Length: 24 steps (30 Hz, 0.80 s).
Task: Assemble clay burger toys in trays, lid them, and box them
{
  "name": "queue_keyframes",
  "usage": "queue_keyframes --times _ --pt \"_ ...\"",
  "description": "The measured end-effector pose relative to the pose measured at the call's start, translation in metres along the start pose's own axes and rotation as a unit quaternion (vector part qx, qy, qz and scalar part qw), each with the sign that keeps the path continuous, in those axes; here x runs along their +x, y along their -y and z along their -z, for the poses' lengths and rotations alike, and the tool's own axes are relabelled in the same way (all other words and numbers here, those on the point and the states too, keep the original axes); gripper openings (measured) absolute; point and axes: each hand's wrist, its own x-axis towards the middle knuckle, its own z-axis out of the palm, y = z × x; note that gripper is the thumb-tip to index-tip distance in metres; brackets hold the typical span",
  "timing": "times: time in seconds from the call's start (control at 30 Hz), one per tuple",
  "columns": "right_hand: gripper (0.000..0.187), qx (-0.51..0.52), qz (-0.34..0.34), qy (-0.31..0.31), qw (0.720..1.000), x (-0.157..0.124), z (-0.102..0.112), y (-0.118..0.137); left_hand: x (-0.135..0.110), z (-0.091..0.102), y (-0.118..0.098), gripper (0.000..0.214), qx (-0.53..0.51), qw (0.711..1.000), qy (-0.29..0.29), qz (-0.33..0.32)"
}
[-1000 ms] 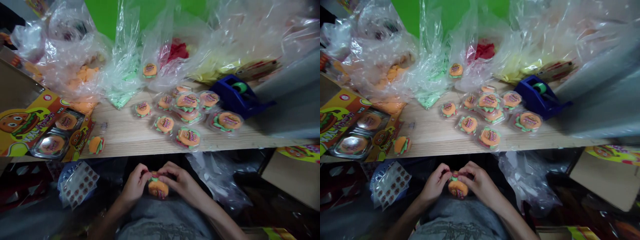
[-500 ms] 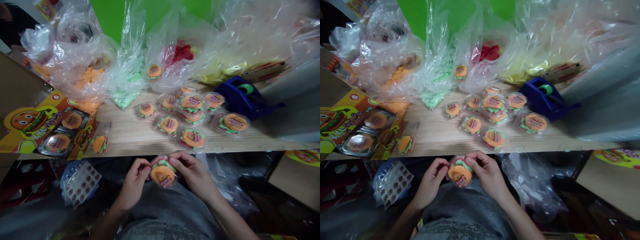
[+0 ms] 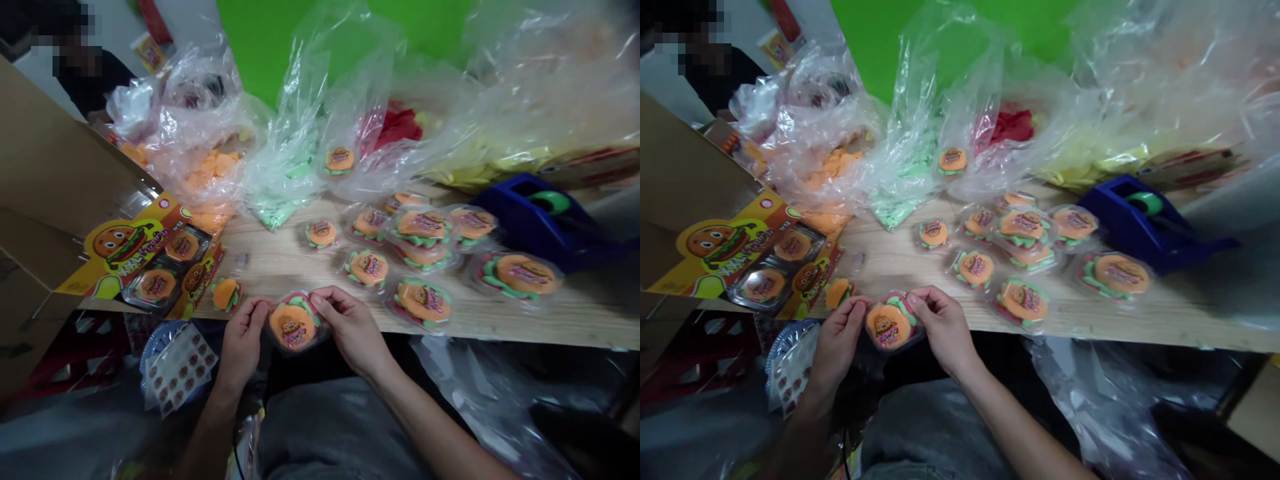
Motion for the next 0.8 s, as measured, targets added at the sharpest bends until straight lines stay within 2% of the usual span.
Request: queue_keyframes --times 0.1,0.17,0.23,0.33,0.43,0.57,0.67,0.73,0.8 --pt "0.040 0.016 0.014 -0.020 1.000 0.015 -0.007 -0.006 0.013 0.016 0.005 0.032 0.050 0.994 -0.078 -0.053" --pt "0.039 0.024 0.027 -0.044 0.998 0.028 -0.007 -0.012 0.025 0.028 0.015 0.030 0.142 0.971 -0.154 -0.116" --pt "0.040 0.029 0.036 -0.065 0.997 0.040 -0.004 -0.018 0.038 0.039 0.029 0.042 0.245 0.937 -0.197 -0.150" --pt "0.041 0.032 0.032 -0.078 0.996 0.050 0.003 -0.025 0.055 0.049 0.048 0.075 0.337 0.920 -0.161 -0.116" --pt "0.049 0.027 0.023 -0.085 0.996 0.043 0.010 -0.026 0.061 0.052 0.053 0.084 0.349 0.924 -0.128 -0.084" --pt "0.038 -0.017 0.020 -0.073 0.997 0.019 0.014 -0.021 0.044 0.048 0.035 0.084 0.287 0.944 -0.140 -0.085" --pt "0.036 -0.030 0.020 -0.025 0.999 0.002 0.005 -0.016 0.014 0.030 0.013 0.087 0.231 0.962 -0.115 -0.089" --pt "0.042 0.035 0.004 0.032 0.999 -0.007 -0.005 -0.013 -0.007 0.011 0.002 0.090 0.221 0.965 -0.095 -0.104" --pt "0.047 0.138 -0.029 0.097 0.985 -0.015 -0.014 -0.006 -0.023 -0.009 -0.005 0.093 0.239 0.957 -0.080 -0.147"
